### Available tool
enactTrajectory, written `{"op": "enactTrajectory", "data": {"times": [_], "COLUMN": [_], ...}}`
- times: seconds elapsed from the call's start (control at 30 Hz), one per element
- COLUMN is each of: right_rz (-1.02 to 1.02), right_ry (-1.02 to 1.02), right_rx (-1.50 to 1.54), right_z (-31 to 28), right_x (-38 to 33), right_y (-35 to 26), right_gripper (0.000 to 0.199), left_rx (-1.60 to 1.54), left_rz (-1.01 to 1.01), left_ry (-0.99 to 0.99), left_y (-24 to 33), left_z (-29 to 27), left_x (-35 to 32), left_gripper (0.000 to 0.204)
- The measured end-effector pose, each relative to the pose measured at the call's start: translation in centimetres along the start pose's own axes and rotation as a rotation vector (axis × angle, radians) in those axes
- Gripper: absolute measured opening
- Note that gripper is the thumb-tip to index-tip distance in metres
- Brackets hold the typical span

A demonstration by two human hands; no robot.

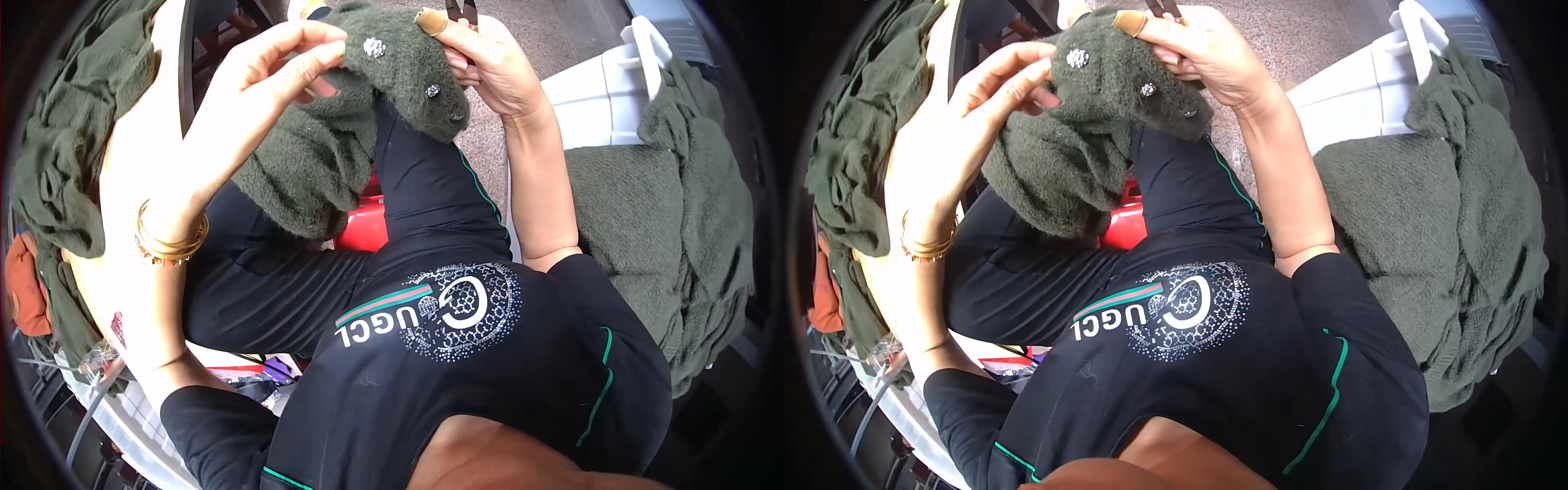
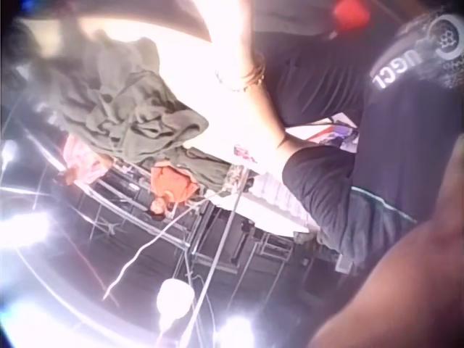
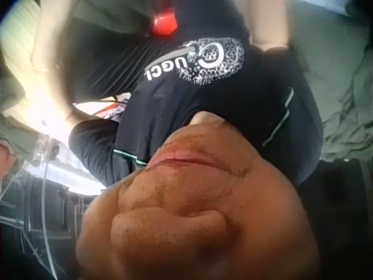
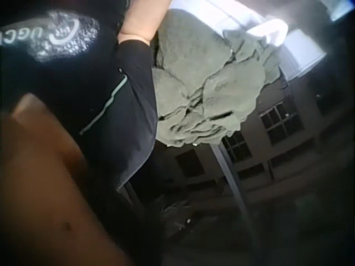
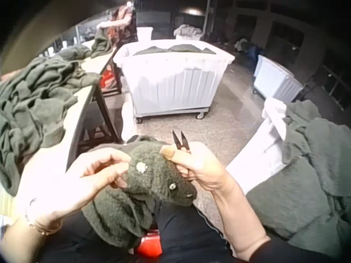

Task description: Hand sewing decorative star-shaped buttons onto a green garment.

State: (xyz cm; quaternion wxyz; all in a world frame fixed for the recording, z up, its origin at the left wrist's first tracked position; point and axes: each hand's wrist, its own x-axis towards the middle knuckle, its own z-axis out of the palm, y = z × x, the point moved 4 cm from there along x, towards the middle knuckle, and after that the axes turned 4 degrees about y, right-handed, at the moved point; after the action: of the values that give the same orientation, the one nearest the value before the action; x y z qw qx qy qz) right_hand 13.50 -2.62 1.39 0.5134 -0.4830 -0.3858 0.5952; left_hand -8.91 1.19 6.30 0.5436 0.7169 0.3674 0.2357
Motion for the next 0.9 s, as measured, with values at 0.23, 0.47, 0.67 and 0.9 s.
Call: {"op": "enactTrajectory", "data": {"times": [0.23,0.47,0.67,0.9], "right_rz": [0.038,0.087,0.11,0.015], "right_ry": [-0.006,0.067,0.053,0.089], "right_rx": [0.076,0.039,0.151,-0.066], "right_z": [0.9,1.8,3.3,1.1], "right_x": [0.2,1.6,3.8,3.3], "right_y": [1.6,1.9,1.6,1.9], "right_gripper": [0.032,0.034,0.036,0.028], "left_rx": [-0.269,-0.287,-0.332,-0.557], "left_rz": [-0.239,-0.315,-0.414,-0.352], "left_ry": [-0.011,-0.149,-0.133,0.028], "left_y": [-1.7,-2.6,-4.4,-4.8], "left_z": [-1.1,0.2,0.9,0.4], "left_x": [0.1,0.5,1.2,1.6], "left_gripper": [0.037,0.033,0.027,0.016]}}
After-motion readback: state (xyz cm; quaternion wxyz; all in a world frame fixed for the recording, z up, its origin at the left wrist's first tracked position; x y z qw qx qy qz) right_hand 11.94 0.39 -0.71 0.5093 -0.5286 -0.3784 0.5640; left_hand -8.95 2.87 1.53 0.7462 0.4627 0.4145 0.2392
